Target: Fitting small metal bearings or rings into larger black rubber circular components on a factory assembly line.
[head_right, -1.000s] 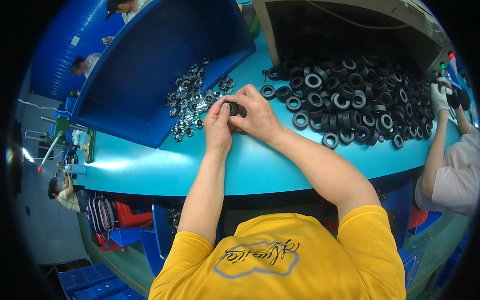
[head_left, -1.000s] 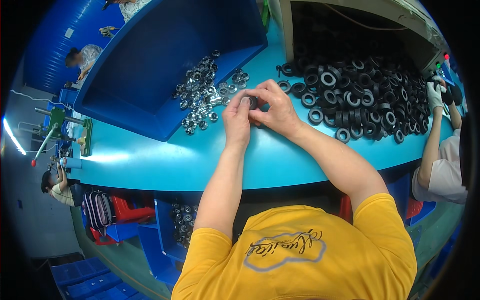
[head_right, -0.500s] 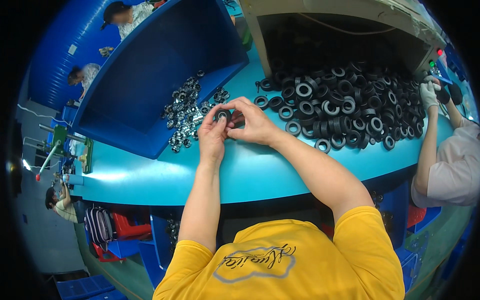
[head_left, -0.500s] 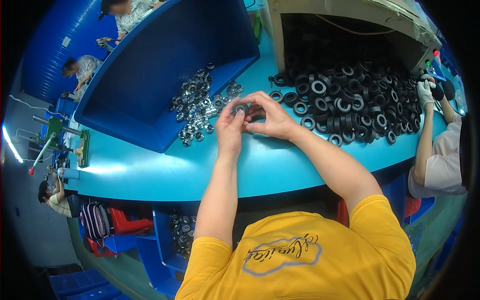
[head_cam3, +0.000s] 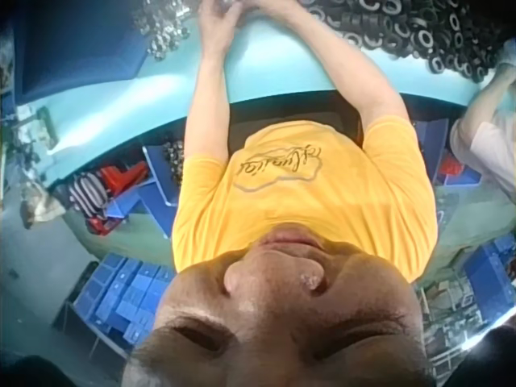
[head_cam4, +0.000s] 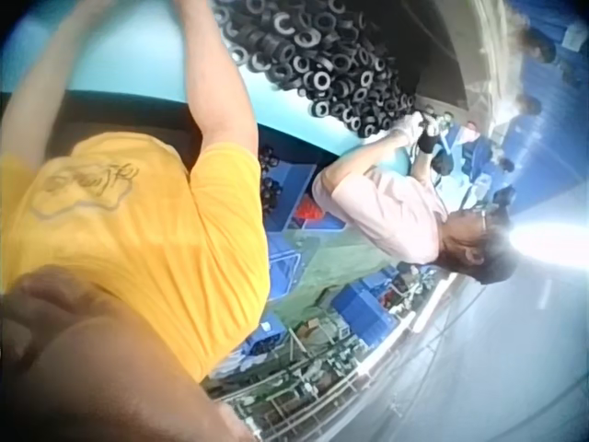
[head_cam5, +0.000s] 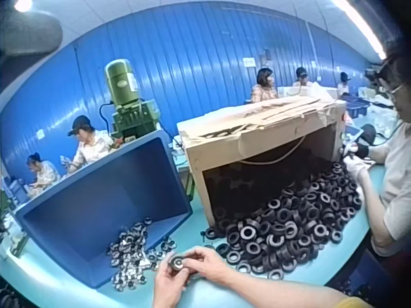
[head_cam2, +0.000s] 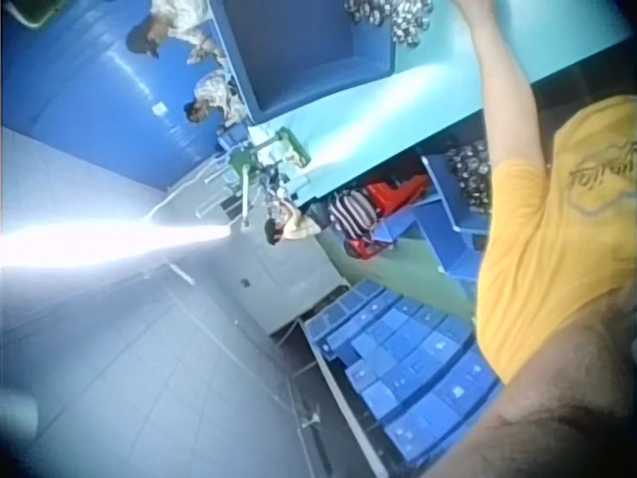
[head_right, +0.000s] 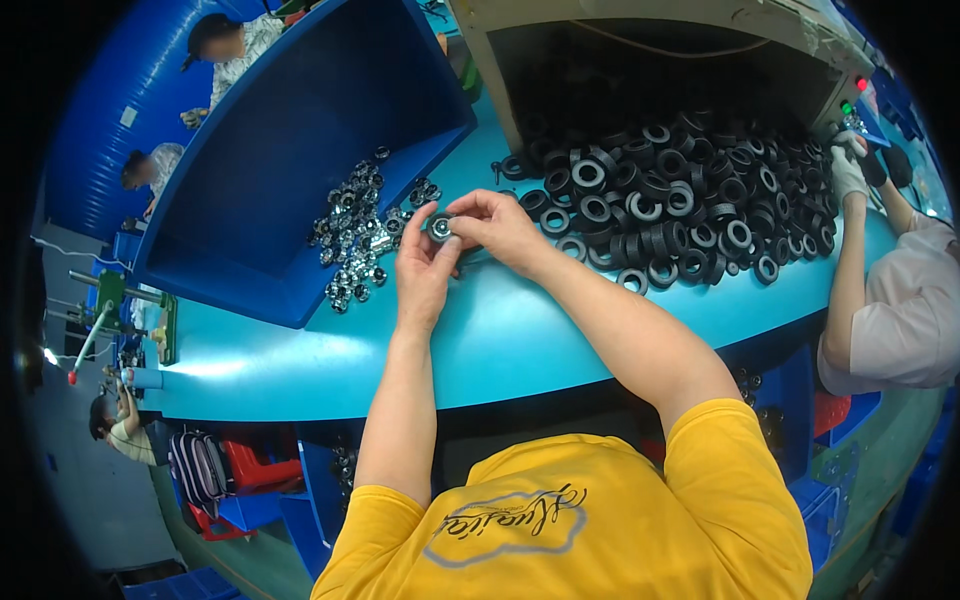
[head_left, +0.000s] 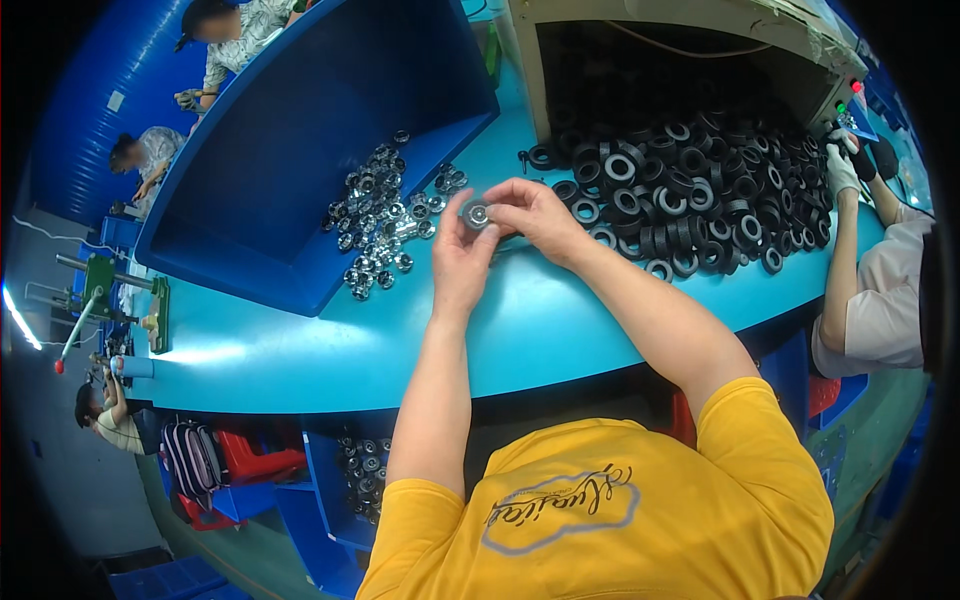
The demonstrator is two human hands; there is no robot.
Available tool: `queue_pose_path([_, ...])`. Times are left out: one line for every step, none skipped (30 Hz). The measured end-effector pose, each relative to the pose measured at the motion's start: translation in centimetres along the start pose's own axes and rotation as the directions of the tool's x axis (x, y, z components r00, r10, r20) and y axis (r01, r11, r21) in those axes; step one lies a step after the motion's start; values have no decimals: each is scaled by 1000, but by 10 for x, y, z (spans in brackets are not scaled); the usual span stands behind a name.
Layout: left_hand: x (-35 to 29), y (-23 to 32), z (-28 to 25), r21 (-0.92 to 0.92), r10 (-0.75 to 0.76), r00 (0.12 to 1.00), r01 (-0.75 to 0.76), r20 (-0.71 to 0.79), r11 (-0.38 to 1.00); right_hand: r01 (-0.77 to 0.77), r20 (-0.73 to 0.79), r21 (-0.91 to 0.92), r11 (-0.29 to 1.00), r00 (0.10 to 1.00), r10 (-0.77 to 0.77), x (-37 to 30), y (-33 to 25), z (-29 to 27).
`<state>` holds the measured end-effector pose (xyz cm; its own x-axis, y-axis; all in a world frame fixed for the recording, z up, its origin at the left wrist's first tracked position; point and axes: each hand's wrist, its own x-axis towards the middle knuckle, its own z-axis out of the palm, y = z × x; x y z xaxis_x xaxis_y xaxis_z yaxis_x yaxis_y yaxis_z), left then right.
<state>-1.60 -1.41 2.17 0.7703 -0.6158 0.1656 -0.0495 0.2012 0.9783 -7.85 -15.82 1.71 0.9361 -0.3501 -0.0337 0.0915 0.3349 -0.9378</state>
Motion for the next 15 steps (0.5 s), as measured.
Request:
queue_pose_path([1,-4,-2,20,6,1000,-6,15,1000,4,-7,-40,999,1000,-4,1,1,0])
queue_pose_path([3,-9,-2,38,10,999,-11,32,999,6,-17,-81,997,1000,-8,1,2,0])
queue_pose_path([3,-12,-3,57,13,999,-16,49,998,8,-27,-122,993,1000,-12,2,3,0])
queue_pose_path([3,-15,-5,120,22,999,-28,49,992,17,-40,-153,988,999,-23,4,7,-1])
queue_pose_path([4,-13,-5,181,32,998,-41,52,983,25,-52,-185,982,998,-36,6,9,-1])
queue_pose_path([4,-13,-4,241,41,998,-53,55,969,33,-65,-218,975,997,-49,7,10,-2])
queue_pose_path([4,-14,-4,287,36,998,-52,59,957,13,-69,-240,971,997,-30,6,11,-5])
queue_pose_path([3,-15,-6,334,32,998,-49,57,941,-8,-68,-262,965,998,-10,3,6,-2])
queue_pose_path([3,-16,-7,380,28,998,-47,54,924,-29,-67,-283,959,998,10,2,2,0])
queue_pose_path([3,-18,-9,366,34,998,-50,51,929,-33,-63,-271,962,998,17,2,3,1])
queue_pose_path([3,-18,-8,350,39,998,-55,53,935,-37,-64,-260,965,998,21,2,2,0])
queue_pose_path([3,-19,-8,334,44,998,-60,54,941,-41,-65,-249,968,998,26,2,1,-1])
queue_pose_path([3,-19,-7,351,59,996,-76,61,933,-35,-74,-266,963,997,15,2,2,0])
queue_pose_path([3,-18,-7,368,73,995,-94,70,925,-27,-85,-282,959,996,4,2,3,0])
queue_pose_path([3,-18,-6,385,88,993,-112,79,916,-21,-95,-299,954,995,-8,2,4,0])
